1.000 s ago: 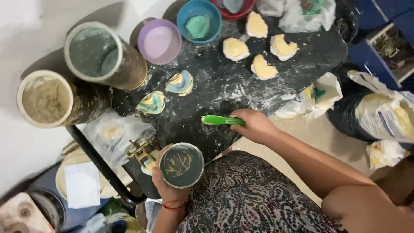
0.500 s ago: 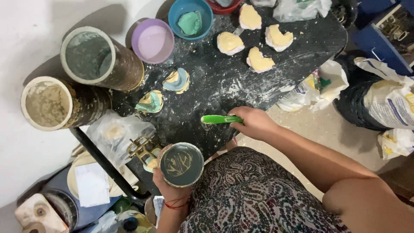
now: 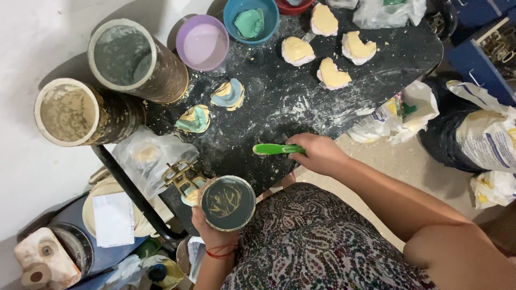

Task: The person scoops a yellowish paste from a metal can using a green spatula and applies it to small, light-blue ceramic pieces arranged on a black table. The person also handles a brass-colored metal fixture, placing it onto one of the ceramic pieces.

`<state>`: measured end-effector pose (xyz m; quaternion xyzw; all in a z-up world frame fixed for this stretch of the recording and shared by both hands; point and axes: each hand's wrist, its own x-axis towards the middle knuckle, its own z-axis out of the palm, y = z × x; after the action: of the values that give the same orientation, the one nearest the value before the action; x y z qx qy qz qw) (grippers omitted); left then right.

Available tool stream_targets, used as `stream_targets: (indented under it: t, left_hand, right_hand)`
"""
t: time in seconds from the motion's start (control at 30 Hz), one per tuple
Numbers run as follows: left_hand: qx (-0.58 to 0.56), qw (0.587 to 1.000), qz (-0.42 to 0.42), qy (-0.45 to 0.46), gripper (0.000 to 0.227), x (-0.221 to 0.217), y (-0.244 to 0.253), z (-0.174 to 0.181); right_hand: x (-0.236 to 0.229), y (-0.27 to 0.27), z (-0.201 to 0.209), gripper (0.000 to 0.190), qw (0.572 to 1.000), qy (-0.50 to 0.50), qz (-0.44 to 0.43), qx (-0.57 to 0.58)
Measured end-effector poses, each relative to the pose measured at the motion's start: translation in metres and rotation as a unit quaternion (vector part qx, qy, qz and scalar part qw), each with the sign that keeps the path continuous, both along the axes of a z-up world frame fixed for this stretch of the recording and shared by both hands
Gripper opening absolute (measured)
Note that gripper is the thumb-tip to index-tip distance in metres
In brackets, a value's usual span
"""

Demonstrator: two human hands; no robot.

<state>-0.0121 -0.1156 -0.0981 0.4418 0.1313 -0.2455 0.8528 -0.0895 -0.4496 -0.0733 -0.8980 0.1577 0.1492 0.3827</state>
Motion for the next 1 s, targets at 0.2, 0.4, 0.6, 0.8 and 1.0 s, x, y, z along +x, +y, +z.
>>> stream_targets:
  t: [0.2,0.4,0.6,0.8,1.0]
  left_hand:
    - [-0.015,1.000,0.004,0.016,0.075,0.002,0.013,-0.017]
    - [-0.026,0.999,0.017,-0.043,0.059,-0.001,-0.002,0.006]
    - [-0.031,0.998,0.019,-0.050,0.057,0.003,0.002,0.021]
    - [-0.044,0.997,0.035,-0.051,0.058,0.001,0.003,0.026]
    - [-0.031,0.996,0.024,-0.078,0.077,0.005,0.005,0.066]
  right_hand:
    - [0.002,0.004,-0.002,0.037,1.000,-0.023,-0.005,-0.005]
    - [0.008,0.006,0.002,0.037,0.993,-0.106,-0.035,-0.022]
    - [0.042,-0.013,0.042,0.028,0.984,-0.113,-0.108,-0.083]
    - [0.079,-0.043,0.004,0.025,0.972,-0.185,-0.109,-0.099]
    - [0.158,-0.075,0.044,0.016,0.931,-0.253,0.072,-0.255]
